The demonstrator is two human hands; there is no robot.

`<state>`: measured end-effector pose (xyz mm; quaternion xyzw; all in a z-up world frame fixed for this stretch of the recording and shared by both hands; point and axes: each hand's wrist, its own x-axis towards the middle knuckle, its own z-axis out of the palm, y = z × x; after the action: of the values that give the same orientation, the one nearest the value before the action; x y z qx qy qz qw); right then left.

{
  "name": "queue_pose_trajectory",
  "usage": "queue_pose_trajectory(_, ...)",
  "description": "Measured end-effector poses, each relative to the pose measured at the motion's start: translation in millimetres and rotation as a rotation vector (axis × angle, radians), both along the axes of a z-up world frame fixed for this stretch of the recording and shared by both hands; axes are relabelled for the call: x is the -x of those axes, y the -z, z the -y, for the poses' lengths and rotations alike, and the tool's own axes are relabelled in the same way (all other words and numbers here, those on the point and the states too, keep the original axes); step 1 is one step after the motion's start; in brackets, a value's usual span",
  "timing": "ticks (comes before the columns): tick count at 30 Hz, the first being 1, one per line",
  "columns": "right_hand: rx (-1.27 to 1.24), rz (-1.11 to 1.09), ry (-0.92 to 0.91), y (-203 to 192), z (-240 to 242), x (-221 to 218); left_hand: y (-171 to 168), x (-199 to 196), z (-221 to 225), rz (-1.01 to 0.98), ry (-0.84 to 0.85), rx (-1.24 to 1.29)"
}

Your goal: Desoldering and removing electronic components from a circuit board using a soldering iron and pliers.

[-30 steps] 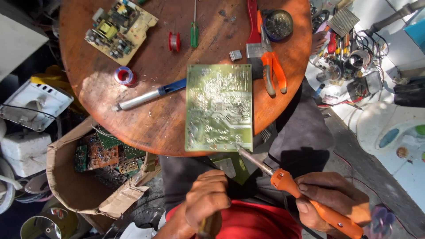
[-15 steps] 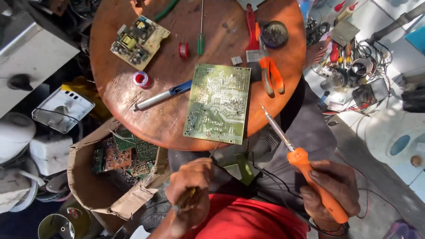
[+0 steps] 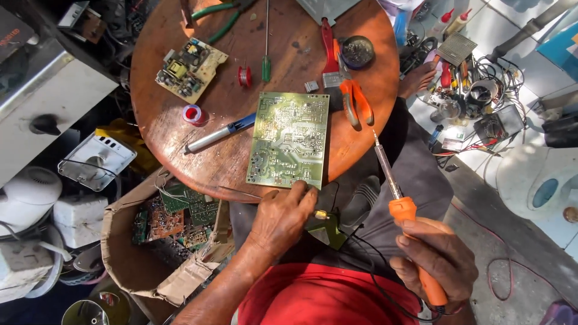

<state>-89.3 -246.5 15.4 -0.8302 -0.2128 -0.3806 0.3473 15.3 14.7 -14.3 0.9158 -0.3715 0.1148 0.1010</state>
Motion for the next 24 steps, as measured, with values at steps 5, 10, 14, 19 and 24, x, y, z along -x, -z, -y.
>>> queue_pose_trajectory(5, -0.003, -0.024, 0.0, 3, 6, 7, 2, -14, -3, 0.01, 0.063, -0.055)
queue_pose_trajectory(10, -0.048, -0.075, -0.002, 5, 5, 8, -1, -30, -7, 0.245, 0.128, -0.108)
queue_pose_trajectory(14, -0.094, -0.06, 0.004, -1, 5, 1, -13, -43, -28, 0.188, 0.203, -0.02)
queue_pose_trajectory(19, -0.116, -0.068, -0.021, -2, 0, -9, -31, -61, -44, 0.172, -0.148, 0.349)
queue_pose_trajectory(24, -0.064, -0.052, -0.068, -10, -14, -27, -63, -52, -47, 0.062, -0.336, 0.809)
